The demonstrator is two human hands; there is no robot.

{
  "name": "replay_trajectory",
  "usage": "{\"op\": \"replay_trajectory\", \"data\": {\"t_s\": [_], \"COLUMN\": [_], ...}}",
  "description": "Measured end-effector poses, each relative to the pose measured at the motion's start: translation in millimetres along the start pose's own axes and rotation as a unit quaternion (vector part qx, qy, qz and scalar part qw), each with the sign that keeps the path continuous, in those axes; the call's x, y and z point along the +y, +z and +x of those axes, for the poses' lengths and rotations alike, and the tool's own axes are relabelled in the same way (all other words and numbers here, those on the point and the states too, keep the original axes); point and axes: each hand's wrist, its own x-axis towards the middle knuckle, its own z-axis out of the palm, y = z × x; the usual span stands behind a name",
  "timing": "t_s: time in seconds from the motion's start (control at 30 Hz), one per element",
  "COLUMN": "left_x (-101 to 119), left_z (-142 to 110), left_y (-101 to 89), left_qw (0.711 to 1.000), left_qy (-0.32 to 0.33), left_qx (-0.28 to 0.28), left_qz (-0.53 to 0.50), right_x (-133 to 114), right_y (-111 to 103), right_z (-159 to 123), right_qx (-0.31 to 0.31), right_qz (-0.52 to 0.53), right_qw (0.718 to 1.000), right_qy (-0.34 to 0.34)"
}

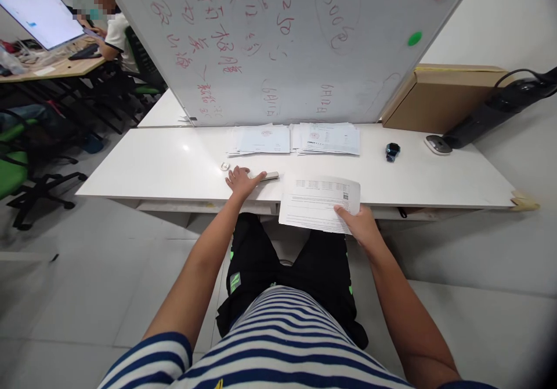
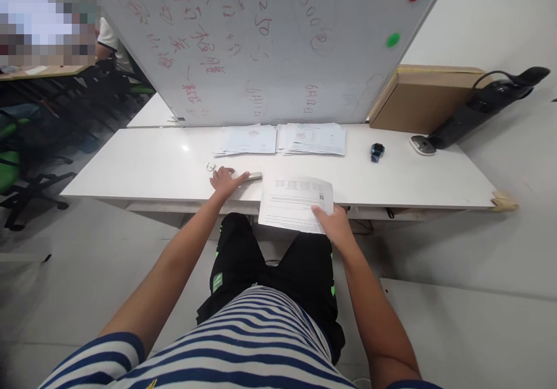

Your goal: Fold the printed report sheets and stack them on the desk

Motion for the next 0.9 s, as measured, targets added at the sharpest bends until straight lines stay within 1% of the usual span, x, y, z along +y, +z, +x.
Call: {"op": "replay_trajectory", "data": {"t_s": [0.2,0.37,0.47,0.63,0.73,0.9], "left_x": [-2,-8,-11,-11,-10,-8], "left_z": [7,9,9,7,4,0], "left_y": [6.7,8.3,9.1,10.1,10.1,9.5], "left_qw": [0.999,0.998,0.998,0.998,0.998,0.998], "left_qy": [0.025,0.043,0.048,0.047,0.052,0.057], "left_qx": [-0.02,-0.038,-0.032,-0.028,-0.027,-0.019], "left_qz": [-0.013,-0.032,-0.035,-0.029,-0.026,-0.022], "right_x": [3,-3,-7,-8,-8,-11], "right_y": [4,6,6,4,3,2], "right_z": [7,6,3,-1,-3,-5], "right_qx": [0.008,0.003,-0.006,-0.03,-0.034,-0.033], "right_qz": [-0.013,-0.006,0.007,0.049,0.075,0.084], "right_qw": [1.0,1.0,1.0,0.998,0.997,0.996], "right_qy": [-0.001,-0.007,-0.01,0.01,0.008,0.008]}}
